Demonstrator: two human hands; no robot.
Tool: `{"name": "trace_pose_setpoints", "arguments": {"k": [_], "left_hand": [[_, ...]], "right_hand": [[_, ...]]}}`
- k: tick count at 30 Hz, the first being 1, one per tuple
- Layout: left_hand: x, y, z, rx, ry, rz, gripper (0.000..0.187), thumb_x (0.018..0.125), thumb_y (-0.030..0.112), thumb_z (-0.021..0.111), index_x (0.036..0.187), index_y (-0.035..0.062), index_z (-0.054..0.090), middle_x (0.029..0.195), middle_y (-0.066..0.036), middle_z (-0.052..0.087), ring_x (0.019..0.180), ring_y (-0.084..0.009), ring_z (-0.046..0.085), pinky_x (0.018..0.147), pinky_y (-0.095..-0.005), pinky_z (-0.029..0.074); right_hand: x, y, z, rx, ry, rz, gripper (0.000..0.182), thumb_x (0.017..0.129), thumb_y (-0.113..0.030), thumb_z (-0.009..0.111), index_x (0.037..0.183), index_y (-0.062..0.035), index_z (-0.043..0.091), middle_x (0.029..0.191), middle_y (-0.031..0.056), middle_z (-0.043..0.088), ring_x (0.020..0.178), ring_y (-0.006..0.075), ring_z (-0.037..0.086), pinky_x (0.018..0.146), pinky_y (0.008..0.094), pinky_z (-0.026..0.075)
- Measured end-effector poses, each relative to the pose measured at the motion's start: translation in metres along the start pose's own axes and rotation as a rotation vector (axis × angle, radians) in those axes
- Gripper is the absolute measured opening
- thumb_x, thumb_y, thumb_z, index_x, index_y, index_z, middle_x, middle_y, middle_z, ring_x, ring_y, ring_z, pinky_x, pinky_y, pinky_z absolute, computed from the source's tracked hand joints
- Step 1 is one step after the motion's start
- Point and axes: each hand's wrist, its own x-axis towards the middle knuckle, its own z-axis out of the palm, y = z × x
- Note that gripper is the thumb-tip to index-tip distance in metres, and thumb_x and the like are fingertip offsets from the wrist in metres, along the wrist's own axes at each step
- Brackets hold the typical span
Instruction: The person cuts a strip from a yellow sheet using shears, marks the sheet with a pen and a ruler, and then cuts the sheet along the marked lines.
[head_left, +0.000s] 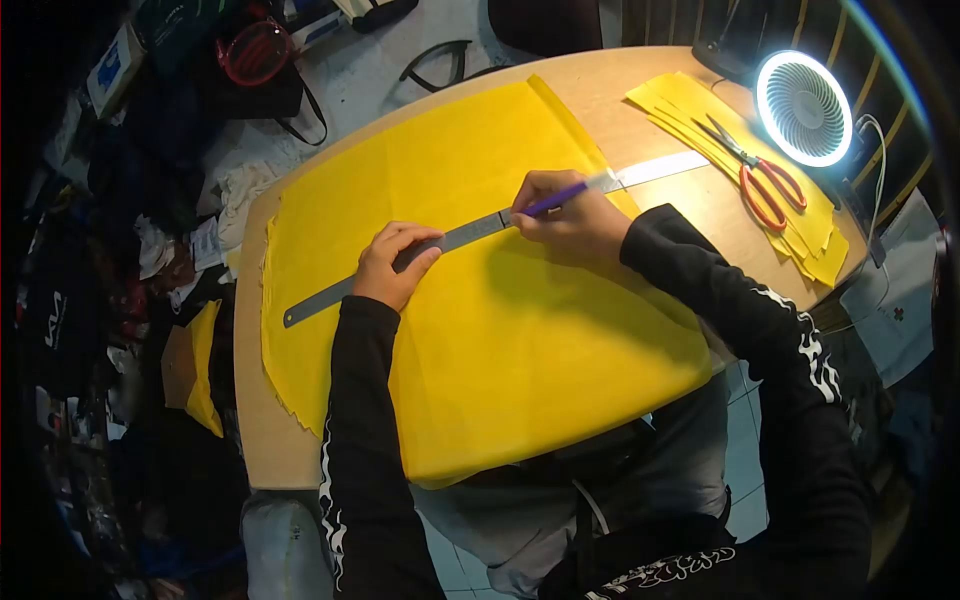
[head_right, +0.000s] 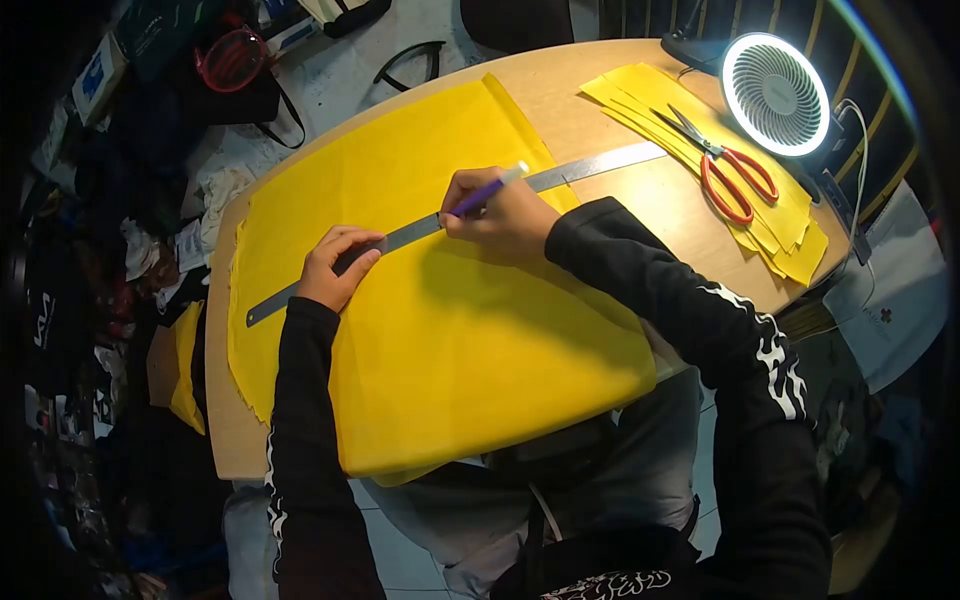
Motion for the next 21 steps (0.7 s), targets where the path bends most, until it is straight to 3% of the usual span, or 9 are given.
{"name": "trace_pose_setpoints", "arguments": {"k": [6, 9, 10, 21], "left_hand": [[0.001, 0.002, -0.001, 0.005, -0.029, 0.001, 0.019, 0.082, 0.013, 0.067, 0.1, 0.0081, 0.068, 0.101, -0.007, 0.064, 0.096, -0.0242, 0.062, 0.087, -0.0309, 0.048], [0.001, 0.002, -0.001, -0.009, -0.035, -0.008, 0.019, 0.082, 0.013, 0.067, 0.1, 0.0079, 0.068, 0.101, -0.007, 0.064, 0.096, -0.0238, 0.062, 0.087, -0.0308, 0.048], [0.002, 0.0, 0.0, -0.021, -0.038, -0.018, 0.019, 0.082, 0.013, 0.067, 0.1, 0.008, 0.069, 0.101, -0.007, 0.065, 0.096, -0.0236, 0.062, 0.087, -0.0307, 0.048], [0.001, 0.004, -0.001, -0.015, -0.03, -0.034, 0.018, 0.082, 0.013, 0.067, 0.099, 0.0079, 0.069, 0.102, -0.007, 0.065, 0.096, -0.0233, 0.062, 0.088, -0.0305, 0.048]], "right_hand": [[0.001, 0.007, 0.007, -0.035, 0.043, 0.004, 0.018, 0.082, -0.015, 0.07, 0.078, -0.0007, 0.06, 0.065, 0.0067, 0.058, 0.058, 0.0121, 0.053, 0.056, 0.0249, 0.043], [0.001, 0.011, 0.008, -0.054, 0.032, 0.002, 0.018, 0.083, -0.015, 0.069, 0.078, -0.0007, 0.059, 0.065, 0.0072, 0.058, 0.058, 0.0129, 0.054, 0.056, 0.0256, 0.043], [0.002, 0.02, 0.011, 0.048, 0.051, -0.105, 0.019, 0.083, -0.015, 0.069, 0.077, -0.001, 0.059, 0.065, 0.0078, 0.059, 0.059, 0.0138, 0.055, 0.057, 0.0264, 0.044], [0.001, 0.015, 0.013, 0.01, 0.048, -0.036, 0.018, 0.083, -0.014, 0.068, 0.077, -0.0013, 0.058, 0.067, 0.0082, 0.06, 0.061, 0.0153, 0.057, 0.06, 0.0269, 0.046]]}}
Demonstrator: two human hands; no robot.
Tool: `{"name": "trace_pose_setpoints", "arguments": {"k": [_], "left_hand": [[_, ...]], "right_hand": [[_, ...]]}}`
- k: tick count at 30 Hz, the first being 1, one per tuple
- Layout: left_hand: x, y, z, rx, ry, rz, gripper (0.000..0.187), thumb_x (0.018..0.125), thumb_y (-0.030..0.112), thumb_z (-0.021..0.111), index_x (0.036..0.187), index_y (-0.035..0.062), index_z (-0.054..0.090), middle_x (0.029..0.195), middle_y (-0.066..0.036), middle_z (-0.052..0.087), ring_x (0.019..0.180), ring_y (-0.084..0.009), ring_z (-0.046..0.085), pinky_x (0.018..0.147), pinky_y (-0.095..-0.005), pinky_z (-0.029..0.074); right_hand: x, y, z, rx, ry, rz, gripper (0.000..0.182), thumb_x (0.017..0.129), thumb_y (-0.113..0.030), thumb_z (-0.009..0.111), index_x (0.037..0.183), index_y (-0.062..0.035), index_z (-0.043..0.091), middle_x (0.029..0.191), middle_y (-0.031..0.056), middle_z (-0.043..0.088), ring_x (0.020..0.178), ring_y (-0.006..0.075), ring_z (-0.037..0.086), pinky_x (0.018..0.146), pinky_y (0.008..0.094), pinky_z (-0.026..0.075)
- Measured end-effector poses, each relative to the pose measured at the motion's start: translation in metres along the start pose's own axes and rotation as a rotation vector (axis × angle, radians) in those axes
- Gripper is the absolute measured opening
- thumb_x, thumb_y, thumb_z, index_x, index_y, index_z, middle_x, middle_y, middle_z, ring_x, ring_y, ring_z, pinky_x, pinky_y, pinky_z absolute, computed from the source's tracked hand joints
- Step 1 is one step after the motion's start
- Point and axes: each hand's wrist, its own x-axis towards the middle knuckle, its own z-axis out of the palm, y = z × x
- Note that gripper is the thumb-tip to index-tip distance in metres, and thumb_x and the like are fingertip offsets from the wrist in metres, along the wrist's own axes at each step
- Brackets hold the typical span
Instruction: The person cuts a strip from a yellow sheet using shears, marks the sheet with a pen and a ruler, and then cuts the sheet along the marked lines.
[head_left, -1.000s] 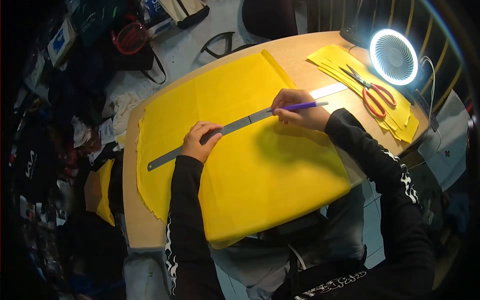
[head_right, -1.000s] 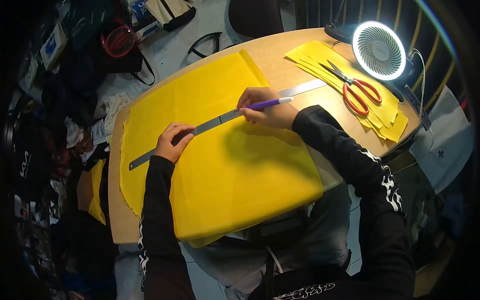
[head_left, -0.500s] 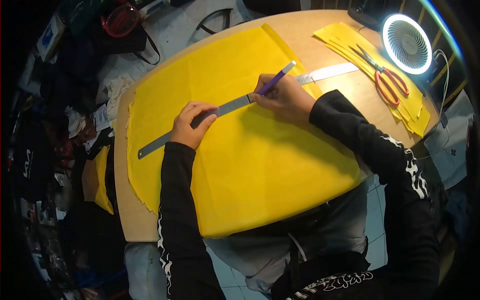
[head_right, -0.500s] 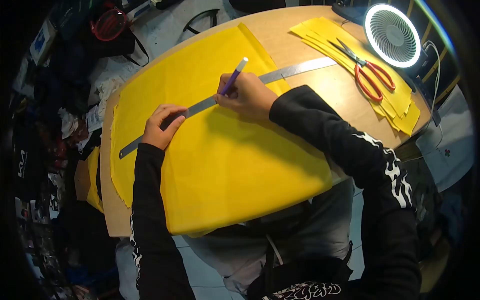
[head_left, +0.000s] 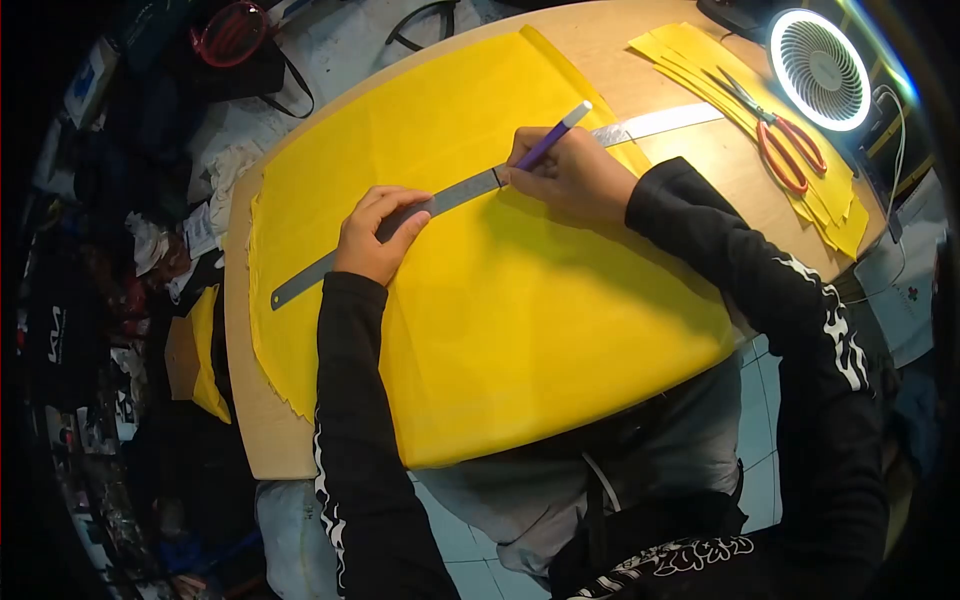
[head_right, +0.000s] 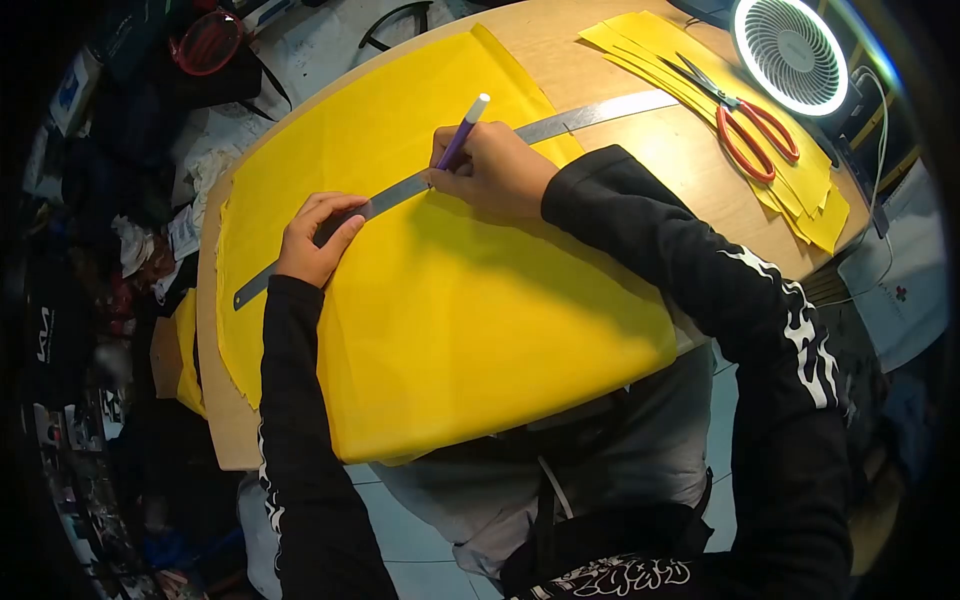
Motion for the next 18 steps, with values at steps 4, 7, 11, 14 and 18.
{"name": "trace_pose_setpoints", "arguments": {"k": [4, 7, 11, 14, 18], "left_hand": [[0.0, -0.001, 0.0, -0.001, 0.0, 0.007, 0.018, 0.082, 0.013, 0.067, 0.099, 0.0078, 0.069, 0.102, -0.007, 0.065, 0.096, -0.0231, 0.062, 0.088, -0.0306, 0.048], [-0.0002, -0.0013, 0.0002, -0.012, 0.0, 0.004, 0.018, 0.082, 0.013, 0.067, 0.099, 0.0077, 0.069, 0.101, -0.007, 0.065, 0.096, -0.023, 0.062, 0.087, -0.0304, 0.048], [-0.0003, -0.0009, 0.0006, 0.0, 0.004, 0.002, 0.019, 0.082, 0.013, 0.067, 0.1, 0.0075, 0.069, 0.102, -0.007, 0.065, 0.096, -0.0229, 0.062, 0.088, -0.0301, 0.048], [-0.0003, -0.0007, 0.0002, -0.006, 0.0, 0.001, 0.019, 0.082, 0.014, 0.067, 0.1, 0.0075, 0.069, 0.102, -0.007, 0.065, 0.096, -0.0229, 0.062, 0.088, -0.03, 0.047], [-0.0004, -0.0039, -0.0008, 0.016, -0.025, 0.007, 0.021, 0.085, 0.016, 0.066, 0.103, 0.0069, 0.068, 0.105, -0.008, 0.064, 0.098, -0.0229, 0.062, 0.089, -0.0306, 0.048]], "right_hand": [[0.0005, -0.0015, -0.0027, -0.046, -0.028, 0.019, 0.018, 0.083, -0.014, 0.069, 0.077, -0.001, 0.058, 0.068, 0.0087, 0.061, 0.062, 0.0157, 0.057, 0.061, 0.0265, 0.046], [0.0006, 0.0001, -0.0018, -0.047, -0.003, 0.025, 0.019, 0.083, -0.014, 0.069, 0.077, -0.0008, 0.057, 0.068, 0.0086, 0.061, 0.062, 0.0154, 0.058, 0.061, 0.026, 0.046], [0.0012, 0.0039, -0.0019, 0.009, -0.028, -0.011, 0.018, 0.083, -0.014, 0.069, 0.077, -0.0009, 0.057, 0.068, 0.008, 0.06, 0.062, 0.0142, 0.057, 0.061, 0.0257, 0.046], [0.0013, 0.0009, -0.0027, -0.013, -0.028, 0.016, 0.018, 0.084, -0.014, 0.068, 0.077, -0.001, 0.057, 0.068, 0.0074, 0.06, 0.061, 0.0137, 0.057, 0.061, 0.0256, 0.046], [0.0001, -0.0023, -0.0033, -0.027, -0.034, 0.003, 0.019, 0.084, -0.014, 0.068, 0.076, -0.0013, 0.056, 0.067, 0.0072, 0.06, 0.06, 0.0134, 0.056, 0.06, 0.0255, 0.046]]}}
